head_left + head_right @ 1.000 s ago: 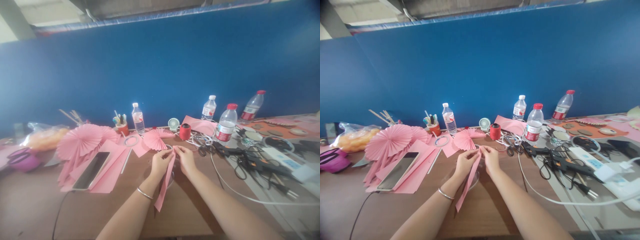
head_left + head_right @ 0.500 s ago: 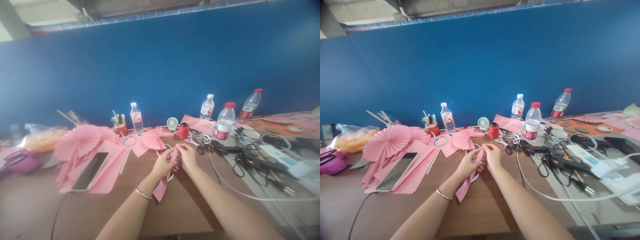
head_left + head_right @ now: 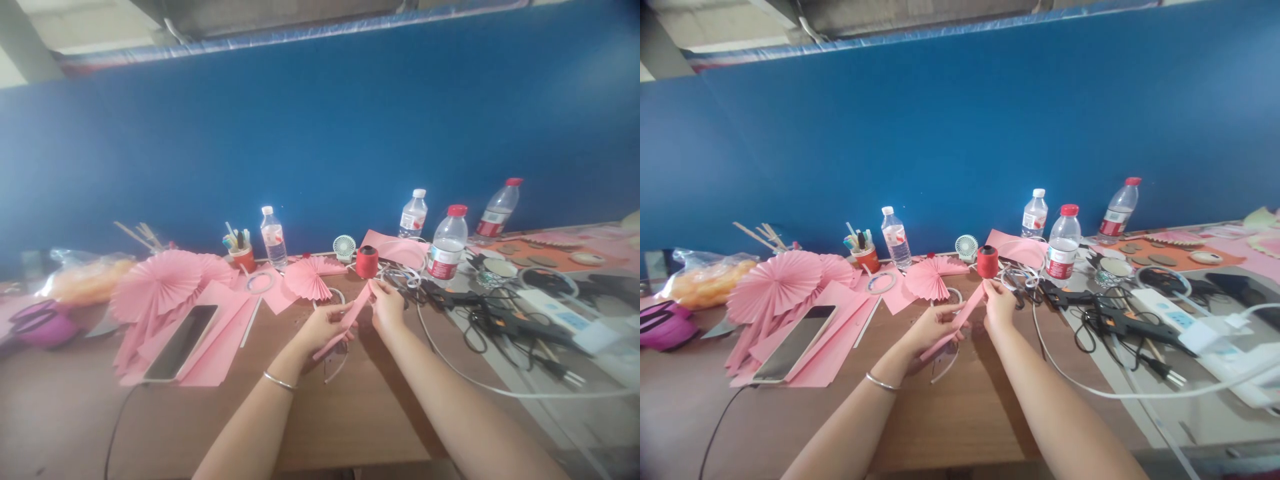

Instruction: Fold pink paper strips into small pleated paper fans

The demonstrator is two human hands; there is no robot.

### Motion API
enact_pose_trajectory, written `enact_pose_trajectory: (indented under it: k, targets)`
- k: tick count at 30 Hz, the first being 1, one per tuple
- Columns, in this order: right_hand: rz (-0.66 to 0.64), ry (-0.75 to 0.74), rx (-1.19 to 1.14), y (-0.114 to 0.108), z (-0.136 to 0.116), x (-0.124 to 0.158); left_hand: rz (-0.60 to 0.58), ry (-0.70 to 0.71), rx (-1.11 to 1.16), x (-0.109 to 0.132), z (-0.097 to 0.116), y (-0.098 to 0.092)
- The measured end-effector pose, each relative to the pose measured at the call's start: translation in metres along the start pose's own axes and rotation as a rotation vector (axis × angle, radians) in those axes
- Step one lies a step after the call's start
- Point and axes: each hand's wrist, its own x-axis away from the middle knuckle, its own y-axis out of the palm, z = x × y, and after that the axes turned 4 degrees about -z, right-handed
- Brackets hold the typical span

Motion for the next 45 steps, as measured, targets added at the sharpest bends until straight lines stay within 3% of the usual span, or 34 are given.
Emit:
enact_pose_trajectory:
  k: [10,19,27,37,42,45]
  targets:
    - [0.109,0.031,-0.094,-0.004,-0.009,-0.006,0.037,-0.058,0.019,0.002,-0.005,-0.004]
    - [0.128,0.019,-0.209,-0.010,-0.016,-0.017,0.379,0.047,-0.424,-0.006,-0.011,-0.026]
    - [0.079,-0.006,-0.189,-0.014,-0.015,-0.021,0.363,0.105,-0.548,-0.002,-0.007,-0.039]
    - [0.071,-0.160,0.104,-0.021,-0.010,-0.030,0.349,0.150,-0.643,-0.005,-0.008,-0.034]
    - [-0.099,-0.263,0.371,-0.022,-0.025,-0.024,0.414,0.153,-0.714,0.004,-0.001,-0.052]
    - [-0.218,-0.446,0.586,-0.009,-0.041,-0.006,0.432,0.149,-0.763,0.012,0.006,-0.069]
